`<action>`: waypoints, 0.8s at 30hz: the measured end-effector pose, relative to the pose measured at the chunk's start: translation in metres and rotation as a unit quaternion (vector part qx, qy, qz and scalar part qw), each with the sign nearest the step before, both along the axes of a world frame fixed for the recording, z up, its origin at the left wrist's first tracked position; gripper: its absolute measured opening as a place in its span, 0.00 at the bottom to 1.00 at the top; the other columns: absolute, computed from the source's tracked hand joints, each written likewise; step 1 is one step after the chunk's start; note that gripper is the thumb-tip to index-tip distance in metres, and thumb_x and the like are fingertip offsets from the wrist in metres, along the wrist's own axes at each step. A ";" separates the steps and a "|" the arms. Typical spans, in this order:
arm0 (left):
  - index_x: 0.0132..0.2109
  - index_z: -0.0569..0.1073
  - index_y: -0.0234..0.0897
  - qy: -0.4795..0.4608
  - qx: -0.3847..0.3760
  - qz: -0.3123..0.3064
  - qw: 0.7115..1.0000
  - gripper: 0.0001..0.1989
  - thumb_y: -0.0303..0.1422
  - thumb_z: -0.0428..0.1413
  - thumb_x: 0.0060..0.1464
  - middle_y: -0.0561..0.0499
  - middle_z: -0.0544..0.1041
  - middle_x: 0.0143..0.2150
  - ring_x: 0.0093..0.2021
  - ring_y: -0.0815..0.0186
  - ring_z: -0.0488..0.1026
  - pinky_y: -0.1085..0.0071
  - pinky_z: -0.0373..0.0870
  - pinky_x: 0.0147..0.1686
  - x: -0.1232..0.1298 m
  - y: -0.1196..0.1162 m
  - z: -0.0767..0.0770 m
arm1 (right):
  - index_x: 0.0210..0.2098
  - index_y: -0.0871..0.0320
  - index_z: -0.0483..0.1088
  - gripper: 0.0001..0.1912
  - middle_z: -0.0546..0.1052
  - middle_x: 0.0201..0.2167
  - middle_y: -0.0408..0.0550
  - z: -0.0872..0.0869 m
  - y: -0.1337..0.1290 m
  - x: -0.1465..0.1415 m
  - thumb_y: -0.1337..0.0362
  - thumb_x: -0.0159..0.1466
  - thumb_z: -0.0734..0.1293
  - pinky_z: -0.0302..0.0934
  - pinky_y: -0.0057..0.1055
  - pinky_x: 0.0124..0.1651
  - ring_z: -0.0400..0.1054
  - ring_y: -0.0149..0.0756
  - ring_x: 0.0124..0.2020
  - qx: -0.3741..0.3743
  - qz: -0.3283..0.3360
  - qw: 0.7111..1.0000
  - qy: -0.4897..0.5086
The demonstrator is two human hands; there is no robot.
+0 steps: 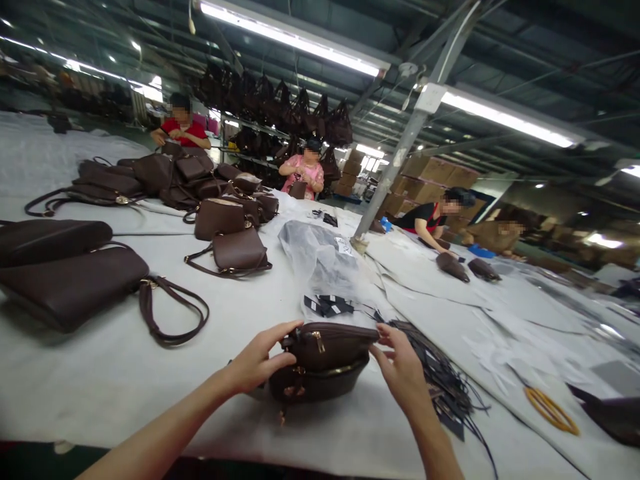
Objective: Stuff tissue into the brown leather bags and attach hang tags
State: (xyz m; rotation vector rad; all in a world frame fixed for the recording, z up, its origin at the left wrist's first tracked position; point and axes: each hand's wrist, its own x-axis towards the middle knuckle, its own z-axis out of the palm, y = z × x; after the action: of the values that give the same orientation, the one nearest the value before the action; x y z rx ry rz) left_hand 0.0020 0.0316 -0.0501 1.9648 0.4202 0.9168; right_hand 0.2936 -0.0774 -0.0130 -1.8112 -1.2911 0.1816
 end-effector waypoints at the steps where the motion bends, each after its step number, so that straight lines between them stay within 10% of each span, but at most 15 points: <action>1: 0.61 0.66 0.42 -0.010 -0.009 0.018 1.000 0.26 0.31 0.59 0.55 0.45 0.71 0.58 0.56 0.57 0.68 0.58 0.63 0.58 0.006 -0.004 -0.002 | 0.39 0.56 0.69 0.23 0.75 0.33 0.50 -0.004 -0.003 -0.009 0.46 0.52 0.70 0.67 0.37 0.34 0.70 0.42 0.33 0.024 -0.068 0.997 -0.001; 3: 0.58 0.69 0.41 -0.024 -0.014 0.048 0.998 0.25 0.32 0.62 0.52 0.45 0.74 0.53 0.52 0.57 0.70 0.59 0.65 0.54 0.015 -0.013 -0.004 | 0.37 0.56 0.67 0.23 0.73 0.27 0.48 -0.011 -0.012 -0.033 0.43 0.55 0.67 0.66 0.35 0.27 0.69 0.41 0.28 0.022 -0.114 0.992 0.049; 10: 0.61 0.67 0.44 -0.073 -0.012 -0.059 0.995 0.29 0.40 0.61 0.52 0.42 0.63 0.59 0.56 0.53 0.63 0.64 0.66 0.46 0.013 -0.027 0.014 | 0.42 0.55 0.68 0.21 0.76 0.32 0.47 -0.003 -0.019 -0.102 0.46 0.59 0.68 0.63 0.27 0.24 0.71 0.37 0.28 0.000 0.067 0.977 0.201; 18: 0.30 0.74 0.36 -0.085 -0.124 -0.064 0.987 0.07 0.32 0.56 0.55 0.46 0.69 0.47 0.52 0.58 0.66 0.66 0.62 0.48 0.020 -0.013 0.037 | 0.35 0.57 0.72 0.19 0.76 0.29 0.46 -0.001 -0.009 -0.119 0.46 0.58 0.69 0.64 0.27 0.25 0.68 0.34 0.26 0.022 0.055 0.964 0.258; 24: 0.32 0.72 0.36 -0.068 -0.079 -0.091 0.990 0.04 0.29 0.55 0.55 0.45 0.70 0.47 0.49 0.60 0.68 0.65 0.62 0.52 0.009 -0.012 0.029 | 0.31 0.57 0.72 0.19 0.72 0.24 0.42 0.007 -0.007 -0.122 0.47 0.54 0.72 0.63 0.24 0.24 0.64 0.30 0.25 0.069 0.053 0.943 0.322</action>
State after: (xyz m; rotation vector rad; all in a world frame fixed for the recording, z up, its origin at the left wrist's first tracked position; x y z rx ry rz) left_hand 0.0113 0.0199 -0.0209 1.7527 0.2230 0.8675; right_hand 0.1720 -0.0841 -0.0057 -1.3896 -0.8985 0.6676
